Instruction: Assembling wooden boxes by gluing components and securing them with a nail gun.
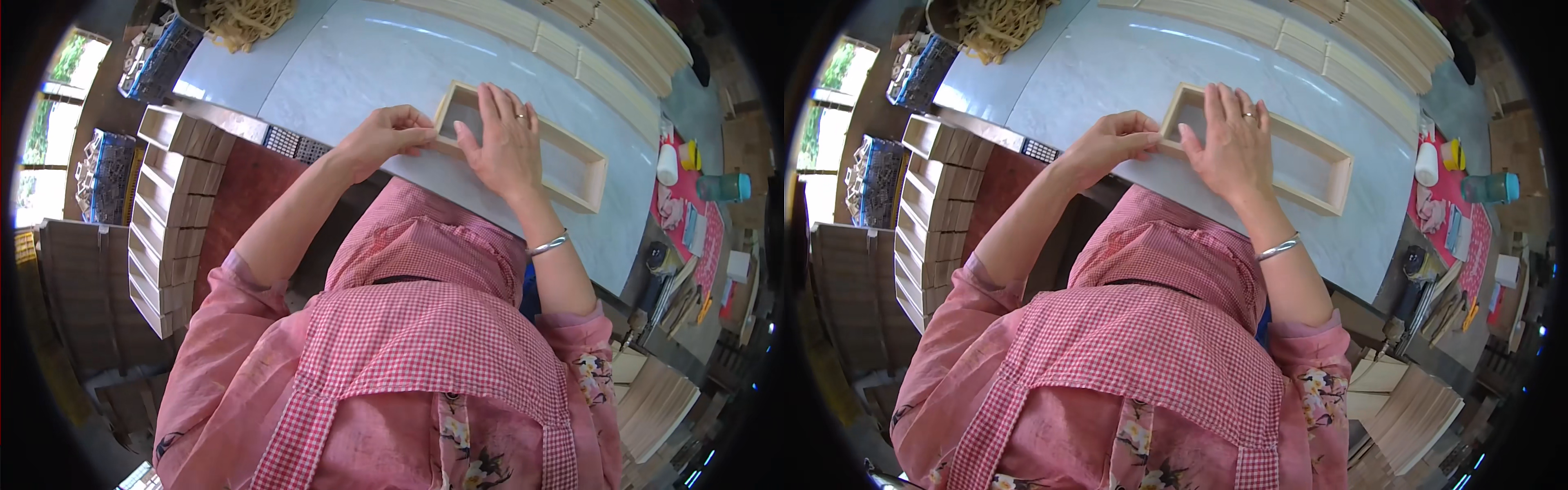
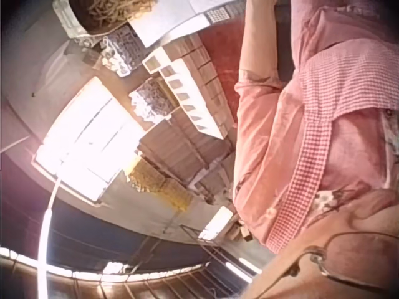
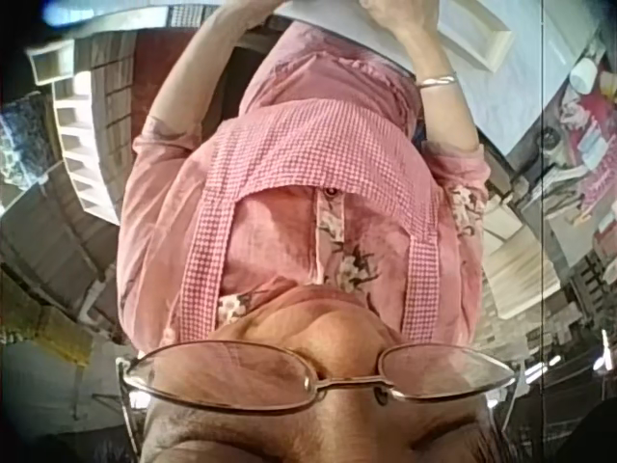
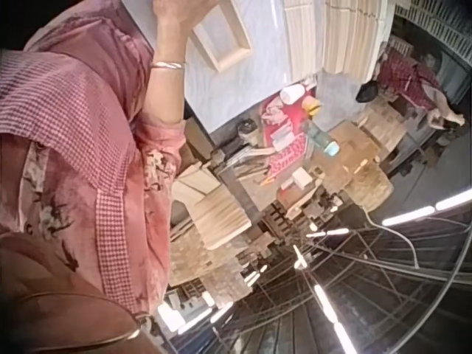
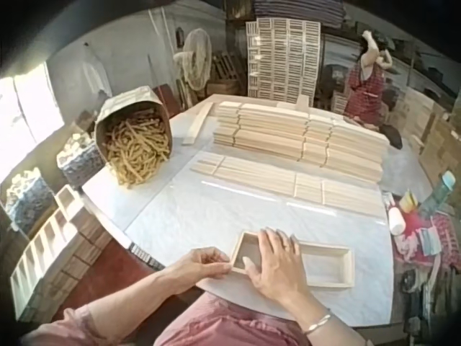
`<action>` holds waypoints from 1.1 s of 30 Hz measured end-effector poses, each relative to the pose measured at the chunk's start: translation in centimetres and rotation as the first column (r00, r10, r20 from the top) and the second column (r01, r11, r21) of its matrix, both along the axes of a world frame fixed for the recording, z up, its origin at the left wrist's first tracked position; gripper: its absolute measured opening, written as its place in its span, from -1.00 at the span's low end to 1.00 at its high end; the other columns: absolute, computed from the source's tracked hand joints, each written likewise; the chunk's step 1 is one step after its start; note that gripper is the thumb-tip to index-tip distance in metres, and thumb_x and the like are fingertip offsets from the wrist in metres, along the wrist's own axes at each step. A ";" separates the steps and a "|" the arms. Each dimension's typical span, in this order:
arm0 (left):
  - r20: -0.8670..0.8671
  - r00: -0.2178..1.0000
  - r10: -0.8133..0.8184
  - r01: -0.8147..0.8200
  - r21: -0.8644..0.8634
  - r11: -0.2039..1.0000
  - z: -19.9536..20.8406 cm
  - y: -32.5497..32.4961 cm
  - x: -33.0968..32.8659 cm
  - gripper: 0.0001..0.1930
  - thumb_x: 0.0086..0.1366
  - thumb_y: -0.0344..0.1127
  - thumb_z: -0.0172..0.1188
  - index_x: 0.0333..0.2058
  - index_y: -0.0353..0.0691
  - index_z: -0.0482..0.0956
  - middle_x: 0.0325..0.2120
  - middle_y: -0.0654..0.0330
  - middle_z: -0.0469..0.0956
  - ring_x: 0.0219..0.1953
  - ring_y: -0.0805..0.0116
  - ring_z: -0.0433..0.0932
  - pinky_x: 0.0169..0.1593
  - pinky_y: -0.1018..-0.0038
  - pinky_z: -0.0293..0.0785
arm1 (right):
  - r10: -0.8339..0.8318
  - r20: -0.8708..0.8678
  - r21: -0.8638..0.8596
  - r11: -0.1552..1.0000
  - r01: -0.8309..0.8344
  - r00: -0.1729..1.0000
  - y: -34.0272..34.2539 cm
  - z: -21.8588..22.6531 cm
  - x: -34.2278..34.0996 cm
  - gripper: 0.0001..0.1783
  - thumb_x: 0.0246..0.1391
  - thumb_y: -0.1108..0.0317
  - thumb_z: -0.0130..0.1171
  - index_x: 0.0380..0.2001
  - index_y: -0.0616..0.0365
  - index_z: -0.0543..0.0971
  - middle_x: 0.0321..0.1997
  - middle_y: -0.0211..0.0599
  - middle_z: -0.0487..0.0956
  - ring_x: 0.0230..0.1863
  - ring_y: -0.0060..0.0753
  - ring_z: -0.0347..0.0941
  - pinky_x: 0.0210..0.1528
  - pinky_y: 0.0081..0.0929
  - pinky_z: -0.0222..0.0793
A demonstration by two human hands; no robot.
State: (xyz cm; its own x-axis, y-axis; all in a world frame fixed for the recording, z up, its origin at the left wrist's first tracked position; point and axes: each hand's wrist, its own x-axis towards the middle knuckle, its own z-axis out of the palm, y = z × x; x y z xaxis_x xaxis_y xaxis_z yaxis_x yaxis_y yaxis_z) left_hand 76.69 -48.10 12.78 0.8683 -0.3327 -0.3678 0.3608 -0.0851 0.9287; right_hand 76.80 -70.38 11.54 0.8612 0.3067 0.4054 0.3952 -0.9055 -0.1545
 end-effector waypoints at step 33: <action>0.132 0.976 0.170 -0.146 -0.173 0.974 6.6 -1.5 5.8 -0.27 0.46 0.25 -0.09 -0.12 -0.48 0.65 -0.25 0.06 0.55 -0.20 0.26 0.50 -0.02 0.37 0.43 | -0.228 -0.216 0.846 0.441 0.299 0.949 -16.4 10.4 -5.0 -0.48 0.44 -0.03 -0.09 -0.20 0.24 0.61 -0.14 -0.24 0.59 -0.10 -0.51 0.44 -0.06 -0.55 0.33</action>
